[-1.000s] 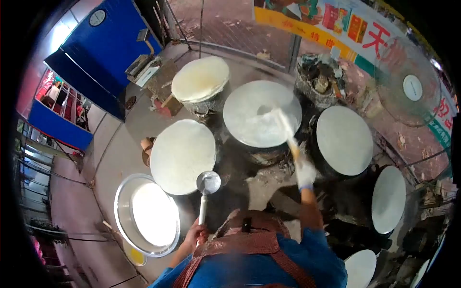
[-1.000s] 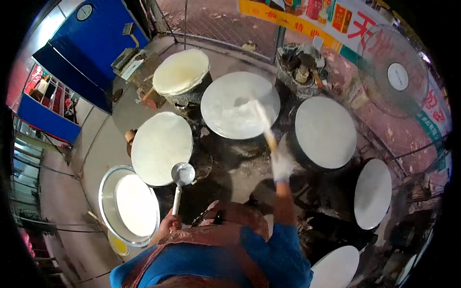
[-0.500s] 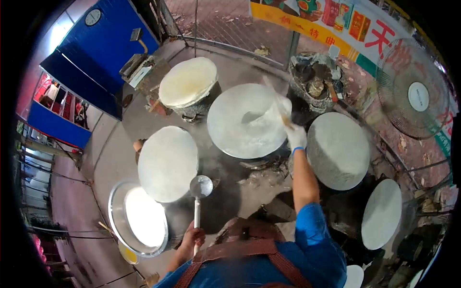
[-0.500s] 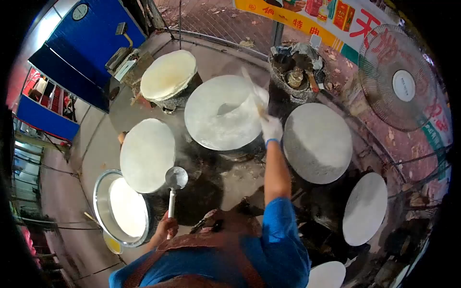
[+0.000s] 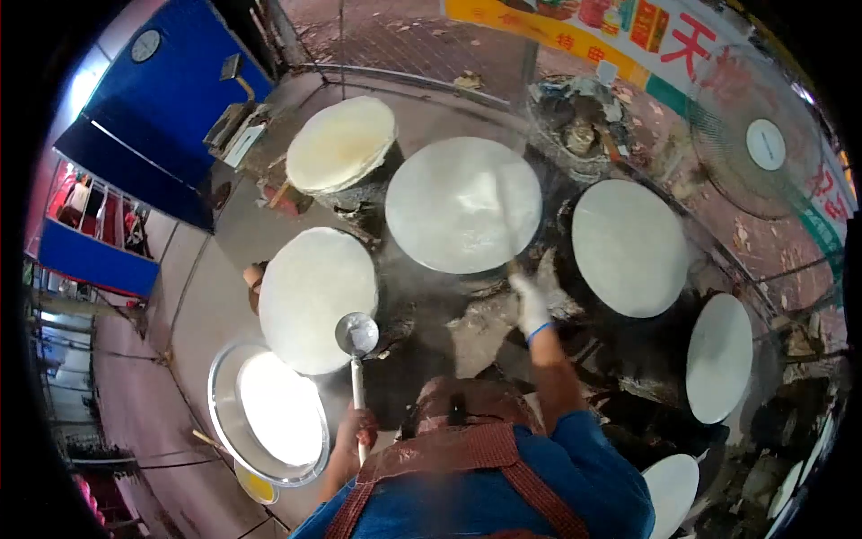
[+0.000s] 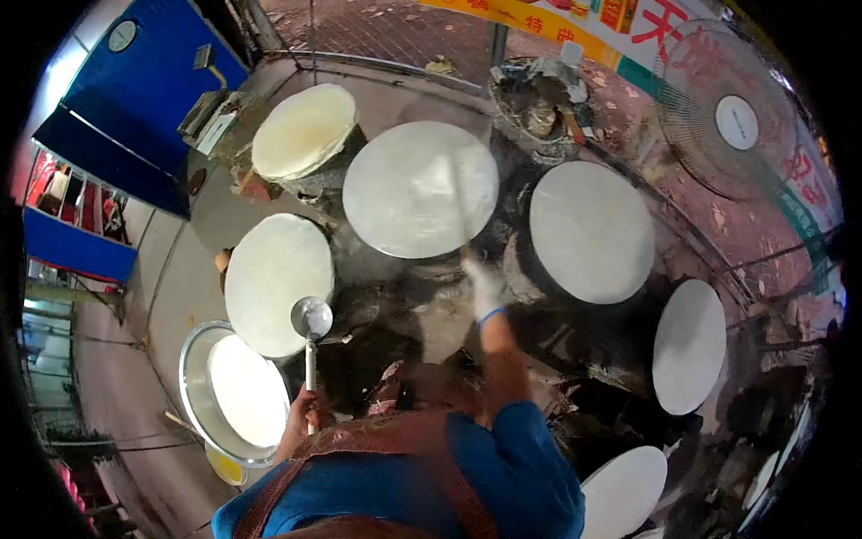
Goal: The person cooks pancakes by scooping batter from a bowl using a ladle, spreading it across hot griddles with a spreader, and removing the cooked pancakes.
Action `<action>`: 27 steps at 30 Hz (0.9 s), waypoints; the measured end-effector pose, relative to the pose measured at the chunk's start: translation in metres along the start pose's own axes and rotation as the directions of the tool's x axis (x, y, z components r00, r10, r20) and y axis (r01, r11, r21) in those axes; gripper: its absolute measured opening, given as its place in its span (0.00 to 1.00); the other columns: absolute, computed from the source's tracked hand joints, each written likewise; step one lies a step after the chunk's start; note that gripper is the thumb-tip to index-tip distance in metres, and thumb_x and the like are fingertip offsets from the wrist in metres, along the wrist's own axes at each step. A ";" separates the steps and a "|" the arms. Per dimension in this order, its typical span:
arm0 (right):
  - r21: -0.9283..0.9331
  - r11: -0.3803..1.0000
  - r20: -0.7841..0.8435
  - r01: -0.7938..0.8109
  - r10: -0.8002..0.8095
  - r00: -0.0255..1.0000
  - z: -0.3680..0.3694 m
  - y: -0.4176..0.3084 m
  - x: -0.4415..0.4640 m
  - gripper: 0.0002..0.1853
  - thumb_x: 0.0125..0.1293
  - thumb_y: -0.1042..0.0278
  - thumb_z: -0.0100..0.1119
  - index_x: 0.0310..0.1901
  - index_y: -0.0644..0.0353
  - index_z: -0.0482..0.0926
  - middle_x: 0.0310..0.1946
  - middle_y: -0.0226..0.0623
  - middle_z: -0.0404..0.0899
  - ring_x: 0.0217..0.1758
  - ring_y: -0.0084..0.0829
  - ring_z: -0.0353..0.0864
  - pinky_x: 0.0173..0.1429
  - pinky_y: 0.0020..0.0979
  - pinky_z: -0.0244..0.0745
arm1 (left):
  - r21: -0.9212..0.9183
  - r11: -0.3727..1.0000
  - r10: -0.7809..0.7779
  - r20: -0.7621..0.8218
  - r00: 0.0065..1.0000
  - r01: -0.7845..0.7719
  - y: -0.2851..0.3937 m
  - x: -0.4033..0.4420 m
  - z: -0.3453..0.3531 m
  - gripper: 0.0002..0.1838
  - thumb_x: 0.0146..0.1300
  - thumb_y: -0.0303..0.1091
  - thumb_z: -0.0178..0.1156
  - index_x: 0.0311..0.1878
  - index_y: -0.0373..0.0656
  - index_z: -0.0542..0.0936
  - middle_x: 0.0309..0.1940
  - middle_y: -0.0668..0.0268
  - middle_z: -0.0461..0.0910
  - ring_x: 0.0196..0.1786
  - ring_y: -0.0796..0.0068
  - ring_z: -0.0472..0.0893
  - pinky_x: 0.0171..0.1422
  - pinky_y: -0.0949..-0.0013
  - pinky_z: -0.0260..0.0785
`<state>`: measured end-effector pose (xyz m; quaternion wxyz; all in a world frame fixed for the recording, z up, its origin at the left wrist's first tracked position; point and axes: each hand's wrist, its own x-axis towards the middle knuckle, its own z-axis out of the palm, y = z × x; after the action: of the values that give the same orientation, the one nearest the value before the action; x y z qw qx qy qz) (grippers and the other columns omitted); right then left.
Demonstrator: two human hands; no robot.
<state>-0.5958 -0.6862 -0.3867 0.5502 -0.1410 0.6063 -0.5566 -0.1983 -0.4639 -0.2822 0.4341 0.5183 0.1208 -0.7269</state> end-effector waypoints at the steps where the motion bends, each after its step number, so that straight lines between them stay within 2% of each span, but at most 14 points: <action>1: -0.069 0.998 -0.006 -0.011 0.011 1.000 0.010 0.022 -0.009 0.20 0.49 0.67 0.68 0.43 0.68 0.80 0.35 0.35 0.82 0.42 0.27 0.77 0.45 0.28 0.71 | -0.207 0.964 -0.140 0.128 0.982 0.165 0.004 0.005 -0.001 0.08 0.63 0.38 0.49 0.28 0.51 0.68 0.15 0.75 0.62 0.10 0.85 0.58 0.08 0.82 0.49; 4: -0.128 0.973 0.201 0.194 -0.166 0.966 -0.012 0.023 0.000 0.17 0.50 0.70 0.67 0.43 0.67 0.81 0.39 0.35 0.82 0.41 0.23 0.76 0.49 0.24 0.69 | -0.217 0.933 -0.250 0.181 0.951 0.286 0.019 0.020 -0.007 0.14 0.63 0.42 0.50 0.23 0.52 0.65 0.12 0.75 0.60 0.09 0.85 0.57 0.08 0.81 0.50; 8: -0.358 0.776 -0.033 0.518 -0.565 0.824 -0.025 -0.047 0.067 0.17 0.58 0.62 0.59 0.49 0.58 0.78 0.39 0.41 0.82 0.42 0.33 0.81 0.47 0.30 0.72 | 0.080 0.991 -0.120 0.223 0.967 0.105 0.038 0.019 0.025 0.13 0.64 0.44 0.50 0.25 0.51 0.66 0.12 0.74 0.61 0.10 0.84 0.59 0.08 0.82 0.51; 10: -0.887 0.375 0.056 0.268 -0.489 0.870 0.000 -0.089 0.057 0.15 0.60 0.56 0.53 0.44 0.53 0.81 0.39 0.43 0.81 0.40 0.41 0.80 0.44 0.36 0.72 | 0.066 0.987 -0.153 0.171 0.973 0.144 0.053 0.057 0.002 0.14 0.65 0.45 0.50 0.25 0.50 0.67 0.12 0.73 0.61 0.09 0.82 0.59 0.08 0.82 0.50; 11: -0.945 0.139 0.205 0.295 -0.449 0.870 0.009 -0.087 0.061 0.16 0.60 0.50 0.49 0.41 0.48 0.81 0.38 0.44 0.79 0.42 0.45 0.77 0.46 0.42 0.71 | 0.071 0.991 -0.124 0.145 0.982 0.115 0.057 0.057 0.023 0.15 0.65 0.46 0.50 0.27 0.50 0.68 0.13 0.74 0.62 0.11 0.82 0.61 0.11 0.82 0.56; 12: -0.881 -0.032 0.408 0.472 -0.555 0.725 0.007 -0.071 0.069 0.17 0.60 0.48 0.50 0.39 0.49 0.81 0.34 0.41 0.80 0.38 0.44 0.78 0.41 0.42 0.72 | -0.015 0.986 -0.160 0.130 0.979 0.163 0.065 0.060 0.049 0.15 0.64 0.44 0.50 0.23 0.50 0.65 0.11 0.75 0.62 0.10 0.82 0.60 0.10 0.81 0.54; 14: -0.805 -0.158 0.568 0.571 -0.483 0.667 -0.002 -0.076 0.049 0.16 0.60 0.48 0.49 0.38 0.48 0.81 0.31 0.41 0.80 0.33 0.44 0.78 0.37 0.42 0.73 | -0.218 0.942 -0.239 0.099 0.966 0.255 0.073 0.063 0.096 0.19 0.62 0.40 0.50 0.16 0.51 0.60 0.09 0.75 0.60 0.08 0.83 0.58 0.10 0.79 0.52; 15: -0.830 -0.222 0.557 0.513 -0.388 0.734 -0.009 -0.091 0.037 0.16 0.60 0.47 0.49 0.37 0.46 0.81 0.28 0.41 0.80 0.29 0.43 0.78 0.33 0.42 0.72 | -0.114 0.977 -0.169 0.099 0.981 0.179 0.075 0.067 0.118 0.18 0.62 0.39 0.50 0.17 0.50 0.61 0.09 0.75 0.60 0.08 0.83 0.58 0.10 0.80 0.52; 16: -0.849 -0.241 0.528 0.470 -0.397 0.750 -0.020 -0.098 0.035 0.15 0.60 0.47 0.50 0.39 0.44 0.81 0.26 0.42 0.79 0.29 0.42 0.79 0.32 0.43 0.72 | -0.012 0.995 -0.095 0.105 0.990 0.097 0.078 0.070 0.137 0.16 0.63 0.39 0.50 0.19 0.49 0.62 0.09 0.76 0.61 0.08 0.83 0.59 0.11 0.80 0.53; 18: -0.943 0.037 0.276 0.332 -0.474 0.836 -0.036 -0.096 0.042 0.17 0.61 0.44 0.47 0.44 0.39 0.79 0.23 0.42 0.79 0.28 0.43 0.79 0.34 0.44 0.72 | 0.114 0.993 -0.010 0.217 0.976 -0.015 0.093 0.110 0.156 0.15 0.62 0.34 0.50 0.21 0.49 0.61 0.09 0.75 0.59 0.09 0.84 0.58 0.11 0.80 0.52; 20: -0.937 -0.181 0.349 0.298 -0.445 0.825 -0.035 -0.070 0.034 0.17 0.61 0.44 0.47 0.46 0.38 0.78 0.24 0.42 0.78 0.29 0.43 0.79 0.34 0.45 0.72 | 0.275 0.956 0.007 0.332 0.943 -0.104 0.100 0.125 0.194 0.15 0.61 0.35 0.51 0.19 0.50 0.62 0.11 0.76 0.59 0.12 0.83 0.60 0.15 0.79 0.54; 22: -0.865 -0.190 0.490 0.464 -0.512 0.705 -0.039 -0.055 0.025 0.17 0.59 0.47 0.51 0.47 0.42 0.78 0.27 0.44 0.79 0.30 0.45 0.79 0.35 0.44 0.73 | 0.116 0.992 0.006 0.294 0.956 -0.042 0.096 0.142 0.227 0.14 0.60 0.29 0.50 0.21 0.49 0.58 0.10 0.76 0.56 0.10 0.83 0.57 0.11 0.79 0.50; 25: -0.959 -0.026 0.260 0.283 -0.487 0.834 -0.061 -0.063 0.010 0.19 0.61 0.50 0.51 0.54 0.39 0.74 0.27 0.47 0.78 0.30 0.45 0.78 0.36 0.45 0.73 | 0.172 0.971 0.103 0.331 0.938 -0.167 0.083 0.146 0.251 0.12 0.59 0.28 0.50 0.24 0.48 0.59 0.12 0.74 0.56 0.12 0.83 0.58 0.12 0.78 0.52; 27: -0.818 0.240 0.322 0.524 -0.563 0.761 -0.072 -0.005 0.020 0.19 0.61 0.49 0.50 0.53 0.40 0.75 0.26 0.49 0.78 0.30 0.46 0.78 0.36 0.45 0.73 | 0.258 0.911 0.266 0.228 0.936 -0.322 0.064 0.148 0.270 0.11 0.59 0.29 0.51 0.27 0.47 0.58 0.14 0.71 0.56 0.13 0.80 0.58 0.14 0.75 0.53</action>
<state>-0.6642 -0.6662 -0.4088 0.1569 -0.5906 0.7236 -0.3210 -0.3384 -0.7456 -0.2744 0.4673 0.5177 -0.1087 -0.7083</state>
